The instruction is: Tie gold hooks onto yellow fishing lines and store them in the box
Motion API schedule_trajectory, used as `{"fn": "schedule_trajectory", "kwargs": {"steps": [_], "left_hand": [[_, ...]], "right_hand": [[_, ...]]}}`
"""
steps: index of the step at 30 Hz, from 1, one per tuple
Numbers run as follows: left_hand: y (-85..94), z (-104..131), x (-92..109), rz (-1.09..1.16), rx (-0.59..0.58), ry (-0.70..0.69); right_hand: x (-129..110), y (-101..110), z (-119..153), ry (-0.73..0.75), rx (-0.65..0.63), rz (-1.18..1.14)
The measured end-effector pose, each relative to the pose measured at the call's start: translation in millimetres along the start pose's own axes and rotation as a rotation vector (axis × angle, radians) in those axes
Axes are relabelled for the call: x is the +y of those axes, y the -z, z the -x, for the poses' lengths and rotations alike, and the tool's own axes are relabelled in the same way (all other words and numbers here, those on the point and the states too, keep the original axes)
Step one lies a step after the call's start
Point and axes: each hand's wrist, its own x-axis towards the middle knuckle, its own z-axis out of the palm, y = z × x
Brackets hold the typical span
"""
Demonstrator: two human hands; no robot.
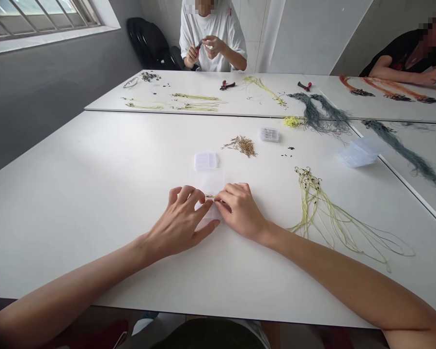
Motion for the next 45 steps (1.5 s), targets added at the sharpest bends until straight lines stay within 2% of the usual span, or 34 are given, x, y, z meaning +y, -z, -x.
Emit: {"fn": "schedule_trajectory", "kwargs": {"steps": [4,10,15,31,37,41,45], "left_hand": [[-1.4,1,1,0.006,0.014,0.018],[-3.0,2,2,0.021,0.008,0.025],[-1.1,0,4,0.011,0.002,0.010],[-9.2,-4,8,-0.071,0.111,0.049],[-11.0,-5,6,-0.064,0.151,0.037],[-12.9,-4,4,-0.042,0.155,0.031],[-10.5,-4,3,-0.031,0.156,0.042]], "right_hand": [[-1,0,6,0.052,0.042,0.013],[-1,-1,6,0.149,0.022,0.144],[-4,-3,3,0.125,0.001,0.179],[2,-3,-3,0.108,-0.021,0.268],[2,3,-3,0.059,0.013,0.149],[12,9,-9,-0.048,0.068,-0.020],[27,36,-26,-0.163,0.153,-0.164]]}}
